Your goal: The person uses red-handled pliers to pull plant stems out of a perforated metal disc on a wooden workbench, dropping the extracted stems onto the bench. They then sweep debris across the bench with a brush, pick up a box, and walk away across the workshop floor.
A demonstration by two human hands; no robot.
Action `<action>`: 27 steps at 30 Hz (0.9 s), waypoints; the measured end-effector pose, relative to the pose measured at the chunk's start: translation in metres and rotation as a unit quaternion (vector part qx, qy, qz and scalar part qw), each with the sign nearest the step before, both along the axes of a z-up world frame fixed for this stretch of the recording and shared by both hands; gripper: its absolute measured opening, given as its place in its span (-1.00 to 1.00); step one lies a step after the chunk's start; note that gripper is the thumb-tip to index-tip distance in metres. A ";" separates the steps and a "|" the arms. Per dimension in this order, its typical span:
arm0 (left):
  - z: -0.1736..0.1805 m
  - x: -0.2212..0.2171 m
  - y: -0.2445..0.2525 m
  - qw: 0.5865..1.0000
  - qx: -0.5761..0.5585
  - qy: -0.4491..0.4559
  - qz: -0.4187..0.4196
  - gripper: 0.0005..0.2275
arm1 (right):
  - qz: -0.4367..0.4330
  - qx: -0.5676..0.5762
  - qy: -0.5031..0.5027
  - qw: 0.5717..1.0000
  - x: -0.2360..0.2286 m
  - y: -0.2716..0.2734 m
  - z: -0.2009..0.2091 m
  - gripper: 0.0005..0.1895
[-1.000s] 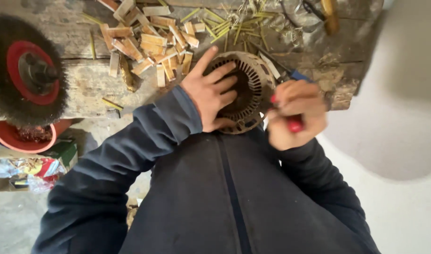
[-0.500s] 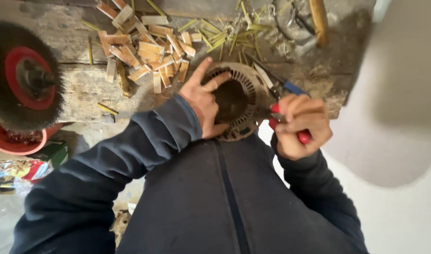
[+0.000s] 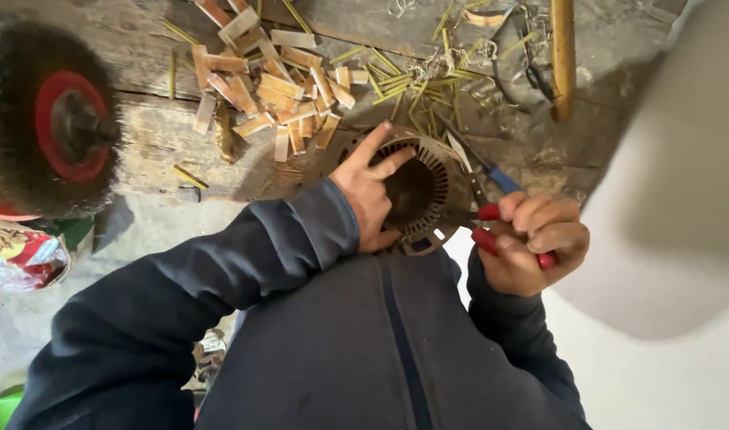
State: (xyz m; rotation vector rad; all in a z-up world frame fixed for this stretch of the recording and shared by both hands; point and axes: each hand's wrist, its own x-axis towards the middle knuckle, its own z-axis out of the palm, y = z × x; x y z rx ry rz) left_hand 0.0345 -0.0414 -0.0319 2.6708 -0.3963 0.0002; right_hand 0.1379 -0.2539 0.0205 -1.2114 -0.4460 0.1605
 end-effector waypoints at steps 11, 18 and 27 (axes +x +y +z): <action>-0.004 -0.001 -0.003 0.998 -0.050 -0.003 0.027 -0.46 | 0.176 -0.036 -0.075 0.981 0.014 0.007 0.019 -0.69; -0.001 0.002 -0.004 0.997 -0.061 0.042 0.014 -0.56 | 0.091 -0.017 -0.043 0.995 0.016 0.009 0.015 -0.67; -0.001 0.003 -0.007 0.990 -0.050 0.126 -0.026 -0.65 | 0.100 -0.007 0.004 0.995 0.019 0.001 0.016 -0.67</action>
